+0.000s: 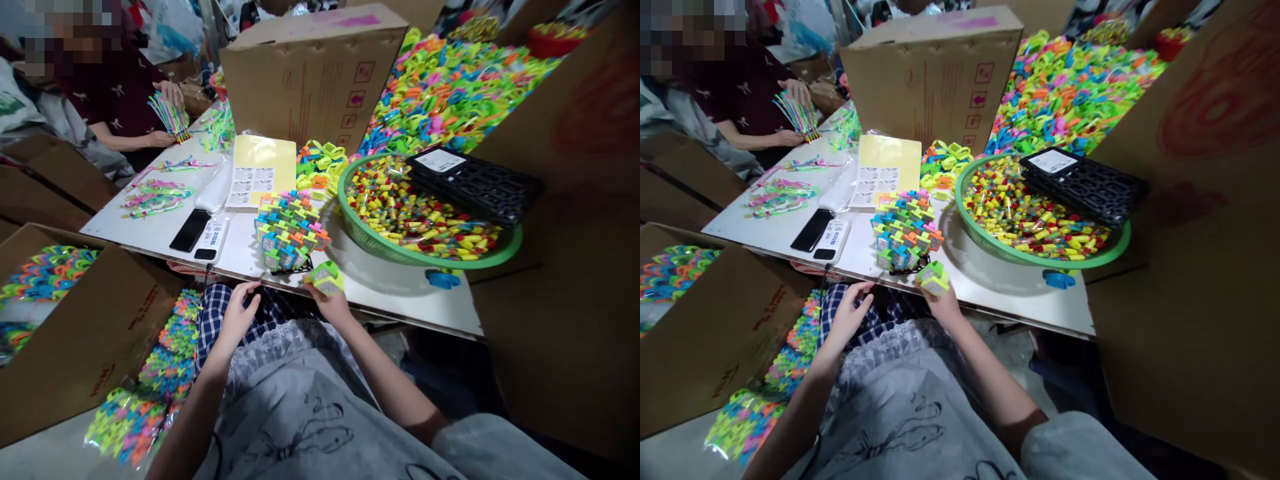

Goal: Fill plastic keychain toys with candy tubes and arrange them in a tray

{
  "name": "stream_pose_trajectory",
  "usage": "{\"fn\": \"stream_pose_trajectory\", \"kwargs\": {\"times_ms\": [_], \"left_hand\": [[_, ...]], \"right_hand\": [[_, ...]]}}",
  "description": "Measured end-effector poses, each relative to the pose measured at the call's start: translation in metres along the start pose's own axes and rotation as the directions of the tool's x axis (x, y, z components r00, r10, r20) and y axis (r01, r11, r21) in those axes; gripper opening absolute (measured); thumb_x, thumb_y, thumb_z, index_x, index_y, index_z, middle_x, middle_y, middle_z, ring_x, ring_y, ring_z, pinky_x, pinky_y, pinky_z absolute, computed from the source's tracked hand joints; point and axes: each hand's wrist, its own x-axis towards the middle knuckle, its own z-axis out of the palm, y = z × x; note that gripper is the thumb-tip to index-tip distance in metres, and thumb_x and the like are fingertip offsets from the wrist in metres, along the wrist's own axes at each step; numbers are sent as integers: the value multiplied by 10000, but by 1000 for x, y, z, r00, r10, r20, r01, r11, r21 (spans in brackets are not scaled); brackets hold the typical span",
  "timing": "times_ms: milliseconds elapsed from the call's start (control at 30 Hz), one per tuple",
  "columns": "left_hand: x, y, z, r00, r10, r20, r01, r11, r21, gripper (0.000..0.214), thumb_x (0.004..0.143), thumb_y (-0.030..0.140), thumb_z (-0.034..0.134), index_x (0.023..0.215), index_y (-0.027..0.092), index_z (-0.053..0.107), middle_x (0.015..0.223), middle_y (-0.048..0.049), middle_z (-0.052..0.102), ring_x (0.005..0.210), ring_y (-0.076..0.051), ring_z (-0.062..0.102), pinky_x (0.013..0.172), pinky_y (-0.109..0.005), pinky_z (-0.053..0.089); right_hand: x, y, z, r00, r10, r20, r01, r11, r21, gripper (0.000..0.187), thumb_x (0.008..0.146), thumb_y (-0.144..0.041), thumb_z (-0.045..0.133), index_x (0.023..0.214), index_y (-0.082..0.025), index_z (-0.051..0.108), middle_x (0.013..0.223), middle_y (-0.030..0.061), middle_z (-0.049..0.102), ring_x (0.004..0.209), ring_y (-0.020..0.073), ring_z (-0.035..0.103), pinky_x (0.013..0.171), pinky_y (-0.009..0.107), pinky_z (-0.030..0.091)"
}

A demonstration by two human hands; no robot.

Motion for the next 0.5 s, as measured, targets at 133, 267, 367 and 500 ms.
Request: {"fn": "stream_pose_trajectory", "kwargs": {"times_ms": [133, 267, 367, 500], "left_hand": [[11, -14, 20, 994, 96, -47, -93, 993, 68, 191, 834, 242, 496, 937, 188, 647, 930, -67, 661, 915, -199, 605, 858, -364, 482], [8, -4, 36, 983, 184, -20, -182, 980, 78, 183, 866, 236, 481, 916, 201, 653, 940, -61, 665, 942, -199, 596, 894, -370, 463], [3, 0, 45, 964, 265, 15, -266, 959, 96, 200, 878, 225, 465, 902, 209, 663, 910, -51, 672, 915, -186, 603, 861, -346, 473], [-2, -5, 54, 966, 256, 40, -259, 961, 102, 221, 865, 216, 451, 850, 208, 672, 873, -47, 681, 879, -180, 610, 830, -334, 480]], "right_hand": [[30, 9, -29, 997, -71, -38, 63, 984, -169, 268, 824, -438, 557, 882, -200, 668, 938, 111, 701, 950, 297, 637, 889, 487, 484], [39, 13, -32, 998, -61, -7, 58, 981, -184, 293, 851, -428, 509, 932, -190, 659, 962, 115, 704, 941, 273, 647, 852, 427, 511], [37, 19, -30, 1000, -26, 16, 29, 983, -183, 333, 849, -439, 491, 957, -171, 658, 944, 128, 706, 885, 268, 663, 798, 411, 533], [35, 28, -28, 998, -41, 44, 46, 989, -138, 331, 842, -446, 509, 970, -186, 669, 1017, 126, 706, 969, 268, 655, 858, 423, 520]]}}
